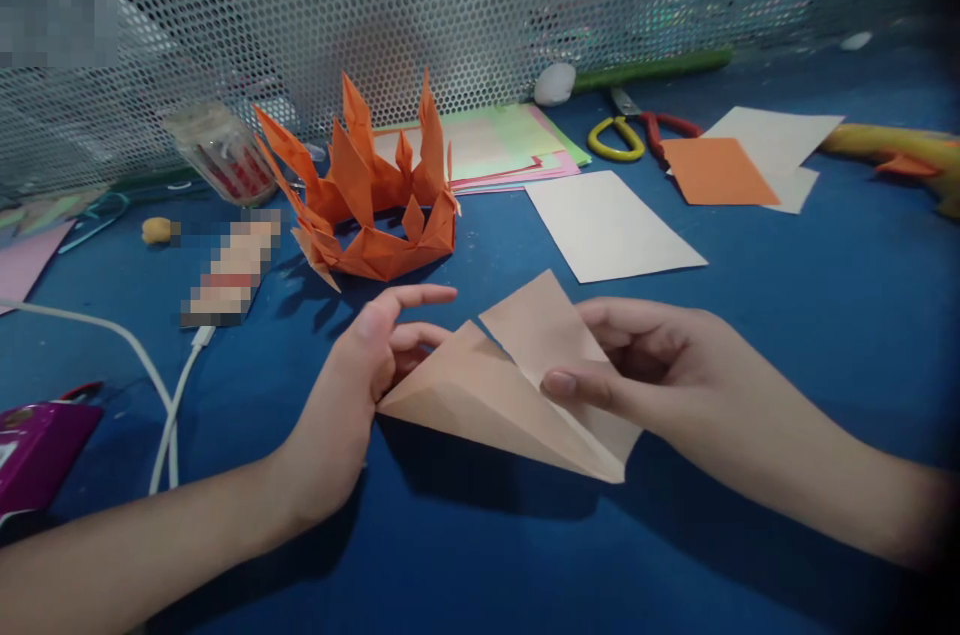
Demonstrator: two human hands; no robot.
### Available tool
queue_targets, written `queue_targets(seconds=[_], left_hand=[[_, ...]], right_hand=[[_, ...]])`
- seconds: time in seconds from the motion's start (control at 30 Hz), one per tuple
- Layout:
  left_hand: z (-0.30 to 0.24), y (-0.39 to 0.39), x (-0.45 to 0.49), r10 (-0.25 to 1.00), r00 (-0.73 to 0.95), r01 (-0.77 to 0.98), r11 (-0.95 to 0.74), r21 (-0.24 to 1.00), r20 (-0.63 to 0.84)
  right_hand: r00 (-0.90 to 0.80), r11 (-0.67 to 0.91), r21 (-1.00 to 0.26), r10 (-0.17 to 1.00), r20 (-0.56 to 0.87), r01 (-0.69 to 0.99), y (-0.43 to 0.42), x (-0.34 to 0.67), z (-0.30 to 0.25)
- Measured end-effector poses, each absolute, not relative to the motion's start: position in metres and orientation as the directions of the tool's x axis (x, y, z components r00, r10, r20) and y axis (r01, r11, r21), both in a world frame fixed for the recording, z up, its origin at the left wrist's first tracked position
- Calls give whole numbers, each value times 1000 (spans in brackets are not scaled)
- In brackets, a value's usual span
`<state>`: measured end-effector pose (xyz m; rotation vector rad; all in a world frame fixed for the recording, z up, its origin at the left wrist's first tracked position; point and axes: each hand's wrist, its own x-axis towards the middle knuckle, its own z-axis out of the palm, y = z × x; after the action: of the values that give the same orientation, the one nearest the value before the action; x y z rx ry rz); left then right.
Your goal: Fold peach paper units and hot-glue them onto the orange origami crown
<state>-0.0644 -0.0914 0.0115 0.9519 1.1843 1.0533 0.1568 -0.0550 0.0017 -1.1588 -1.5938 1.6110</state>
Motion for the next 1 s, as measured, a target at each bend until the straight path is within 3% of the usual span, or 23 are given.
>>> queue_targets(seconds=[0.1, 0.27, 0.43, 0.67, 0.83, 1.0], left_hand=[[7, -93, -70, 966, 182, -161, 211, 964, -181], [6, -93, -69, 955, 223, 153, 166, 974, -197], [17, -91, -63, 961, 254, 366, 14, 931, -114], [22, -93, -61, 939, 341, 301, -146, 942, 37], [21, -95, -56, 962, 272, 286, -72, 955, -9], [20, -96, -55, 970, 228, 227, 28, 973, -81]], right_hand=[[-423, -84, -982, 894, -149, 168, -54, 157, 2], [-500, -150, -983, 846, -185, 110, -54, 160, 0], [-587, -51, -970, 788, -186, 238, -56, 163, -2], [-622, -33, -970, 762, -180, 241, -63, 160, 1], [-607, -11, -975, 781, -147, 222, -64, 158, 0], [-591, -103, -985, 790, -163, 135, -63, 159, -1]])
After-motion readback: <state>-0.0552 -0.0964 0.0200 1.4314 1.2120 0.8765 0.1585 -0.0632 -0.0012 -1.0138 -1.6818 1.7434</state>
